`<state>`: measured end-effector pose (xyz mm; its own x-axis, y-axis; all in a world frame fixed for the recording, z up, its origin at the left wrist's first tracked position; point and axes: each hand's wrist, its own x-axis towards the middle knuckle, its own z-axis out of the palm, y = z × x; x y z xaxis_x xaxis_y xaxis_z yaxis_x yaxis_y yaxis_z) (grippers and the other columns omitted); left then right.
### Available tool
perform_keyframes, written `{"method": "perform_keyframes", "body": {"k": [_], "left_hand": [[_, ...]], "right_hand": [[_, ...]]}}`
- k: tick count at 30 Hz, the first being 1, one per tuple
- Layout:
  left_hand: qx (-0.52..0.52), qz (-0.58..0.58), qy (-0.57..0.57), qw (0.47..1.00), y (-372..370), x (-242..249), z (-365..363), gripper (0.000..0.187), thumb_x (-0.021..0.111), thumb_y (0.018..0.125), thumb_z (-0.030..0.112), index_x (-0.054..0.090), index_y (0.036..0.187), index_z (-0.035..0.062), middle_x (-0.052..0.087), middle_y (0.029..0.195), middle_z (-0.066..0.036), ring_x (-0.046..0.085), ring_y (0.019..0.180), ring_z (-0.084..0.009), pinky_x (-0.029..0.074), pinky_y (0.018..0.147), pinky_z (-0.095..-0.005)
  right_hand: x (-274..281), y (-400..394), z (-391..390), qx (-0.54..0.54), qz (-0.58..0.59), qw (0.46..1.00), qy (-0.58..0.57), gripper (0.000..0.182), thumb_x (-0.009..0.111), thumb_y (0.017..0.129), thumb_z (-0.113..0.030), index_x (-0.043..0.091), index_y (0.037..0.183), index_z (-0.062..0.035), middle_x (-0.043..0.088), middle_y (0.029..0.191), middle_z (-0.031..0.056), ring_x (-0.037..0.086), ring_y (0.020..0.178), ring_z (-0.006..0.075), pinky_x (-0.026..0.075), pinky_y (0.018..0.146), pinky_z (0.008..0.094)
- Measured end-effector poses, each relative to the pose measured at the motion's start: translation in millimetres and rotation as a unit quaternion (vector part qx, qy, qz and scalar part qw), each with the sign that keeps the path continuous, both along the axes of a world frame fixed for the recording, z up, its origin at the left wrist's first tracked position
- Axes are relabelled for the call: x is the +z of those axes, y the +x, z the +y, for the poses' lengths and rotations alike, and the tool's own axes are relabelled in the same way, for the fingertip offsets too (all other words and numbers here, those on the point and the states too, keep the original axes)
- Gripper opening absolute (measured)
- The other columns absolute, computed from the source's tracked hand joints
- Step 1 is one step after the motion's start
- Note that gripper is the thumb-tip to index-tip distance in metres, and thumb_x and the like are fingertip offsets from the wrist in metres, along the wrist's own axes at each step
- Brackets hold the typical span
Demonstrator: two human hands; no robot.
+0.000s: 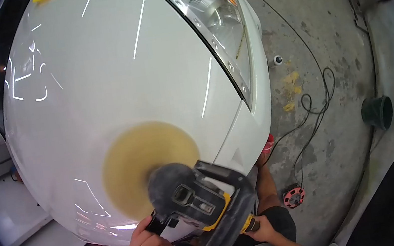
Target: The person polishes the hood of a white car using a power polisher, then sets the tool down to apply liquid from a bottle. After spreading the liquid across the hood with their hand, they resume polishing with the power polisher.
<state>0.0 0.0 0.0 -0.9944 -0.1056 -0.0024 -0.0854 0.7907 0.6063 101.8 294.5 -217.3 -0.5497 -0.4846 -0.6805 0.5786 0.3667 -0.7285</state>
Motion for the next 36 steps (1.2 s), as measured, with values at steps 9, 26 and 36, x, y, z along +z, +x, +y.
{"method": "perform_keyframes", "body": {"k": [9, 26, 36], "left_hand": [[0.063, 0.047, 0.037, 0.996, -1, -24, 9, 0.02, 0.065, 0.062, 0.014, 0.051, 0.05, 0.0063, 0.051, 0.049, -0.004, 0.056, 0.051, -0.0161, 0.046, 0.096, -0.0459], [-0.129, 0.054, 0.069, 0.988, -109, -39, 7, 0.033, 0.079, 0.056, 0.011, 0.046, 0.052, 0.0083, 0.044, 0.05, -0.003, 0.046, 0.048, -0.0218, 0.049, 0.087, -0.0443], [-0.05, 0.063, 0.06, 0.995, -36, -26, 3, 0.027, 0.074, 0.059, 0.013, 0.049, 0.052, 0.0079, 0.046, 0.049, -0.002, 0.05, 0.048, -0.0197, 0.049, 0.086, -0.0445]], "right_hand": [[-5, -7, 11, -0.013, 0.022, 0.998, 0.062, 0.024, 0.082, 0.066, -0.018, 0.066, 0.079, -0.0063, 0.066, 0.072, 0.0128, 0.069, 0.07, 0.0276, 0.052, 0.063, 0.0334], [5, -20, -20, -0.136, -0.066, 0.985, 0.078, 0.022, 0.077, 0.074, -0.013, 0.069, 0.092, -0.0034, 0.071, 0.082, 0.0096, 0.069, 0.081, 0.0161, 0.052, 0.071, 0.0309], [5, 0, 3, -0.062, -0.012, 0.998, 0.03, 0.024, 0.077, 0.071, -0.015, 0.069, 0.092, -0.0043, 0.07, 0.08, 0.0138, 0.07, 0.077, 0.0243, 0.052, 0.071, 0.0321]]}}
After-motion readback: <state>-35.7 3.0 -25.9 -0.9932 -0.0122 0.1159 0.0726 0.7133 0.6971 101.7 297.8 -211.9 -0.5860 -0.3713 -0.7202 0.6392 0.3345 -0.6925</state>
